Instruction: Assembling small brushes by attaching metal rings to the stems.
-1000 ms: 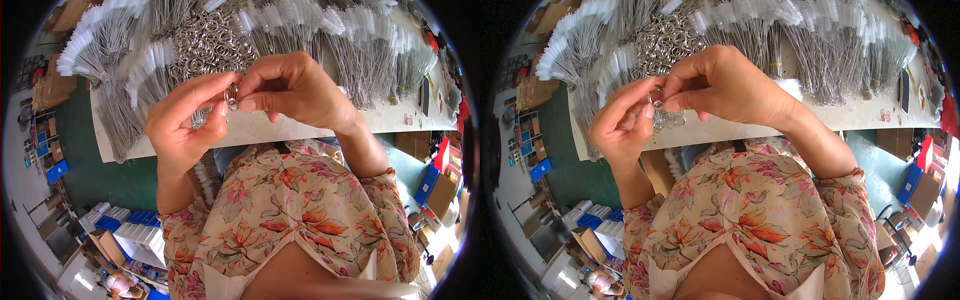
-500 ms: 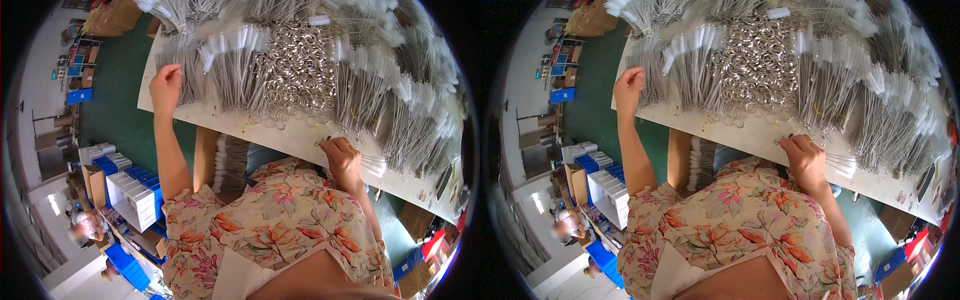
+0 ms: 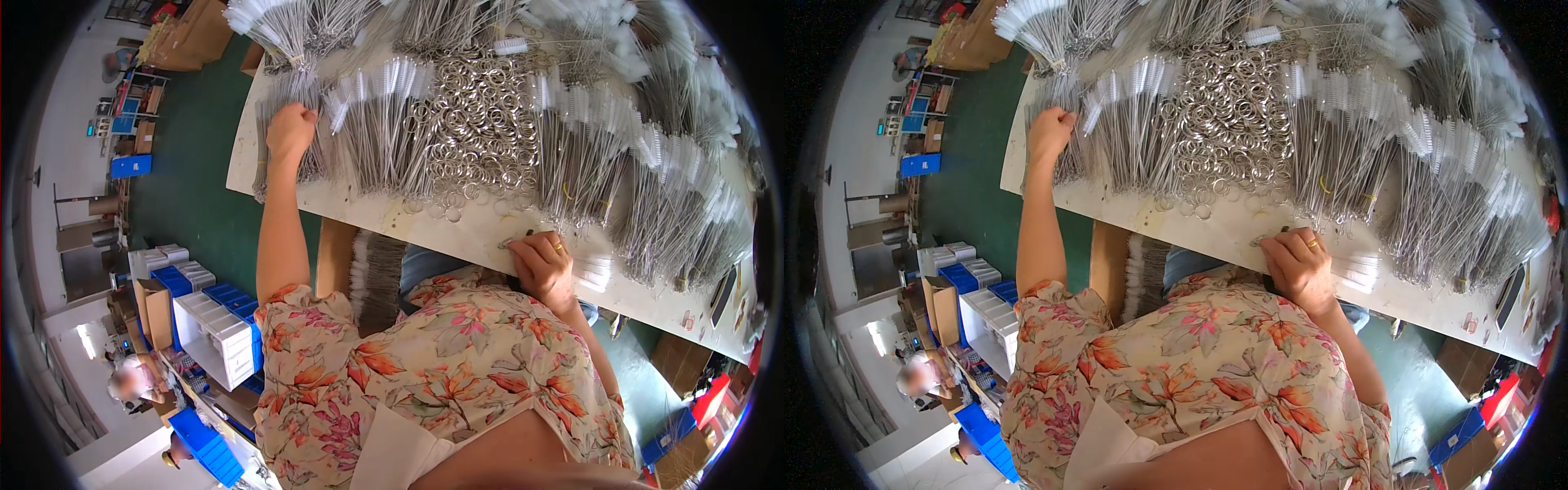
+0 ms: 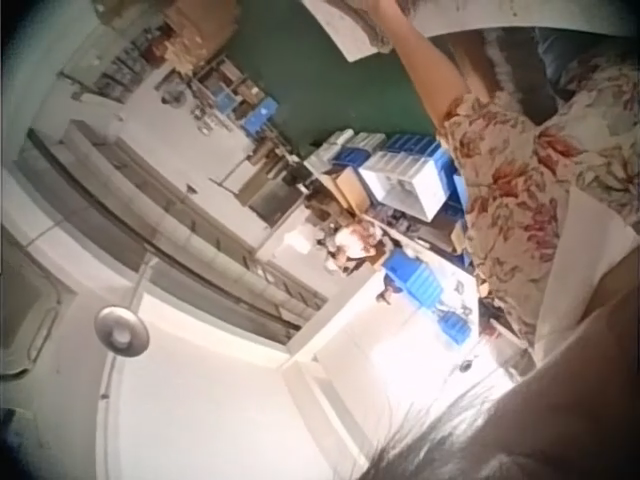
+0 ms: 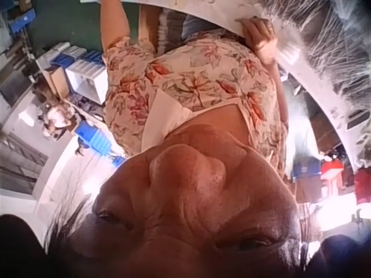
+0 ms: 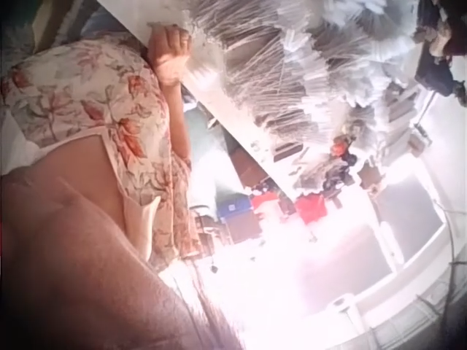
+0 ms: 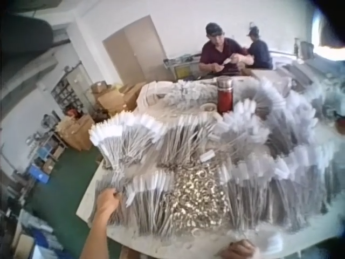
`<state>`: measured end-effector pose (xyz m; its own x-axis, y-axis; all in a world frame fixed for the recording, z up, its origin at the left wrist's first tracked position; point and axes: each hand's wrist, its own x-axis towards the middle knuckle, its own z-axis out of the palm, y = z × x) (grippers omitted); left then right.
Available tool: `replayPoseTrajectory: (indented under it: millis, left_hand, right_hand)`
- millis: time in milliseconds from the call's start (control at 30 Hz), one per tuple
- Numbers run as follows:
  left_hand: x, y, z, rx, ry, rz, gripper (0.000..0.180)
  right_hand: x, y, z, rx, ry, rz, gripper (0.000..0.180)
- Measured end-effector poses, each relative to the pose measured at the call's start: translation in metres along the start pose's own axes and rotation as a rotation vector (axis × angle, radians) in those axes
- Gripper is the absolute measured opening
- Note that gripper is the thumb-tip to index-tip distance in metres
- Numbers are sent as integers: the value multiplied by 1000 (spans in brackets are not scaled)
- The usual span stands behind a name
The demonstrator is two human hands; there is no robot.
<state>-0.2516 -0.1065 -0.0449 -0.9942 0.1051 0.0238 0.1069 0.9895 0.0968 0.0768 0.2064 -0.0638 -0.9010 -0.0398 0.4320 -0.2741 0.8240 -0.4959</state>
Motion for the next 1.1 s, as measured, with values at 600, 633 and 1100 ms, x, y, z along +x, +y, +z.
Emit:
replayPoseTrajectory:
  millis: [600,633,1100]
  left_hand:
    - [-81,73,-26,-617,36,95,17]
    - [-77,78,-19,-202,31,174,16]
    - [-72,84,-21,-635,64,274,15]
  right_hand:
    - [41,34,-31,127,207,66,22]
    - [53,42,-35,120,228,155,18]
    - [106,89,-49,-325,21,700,18]
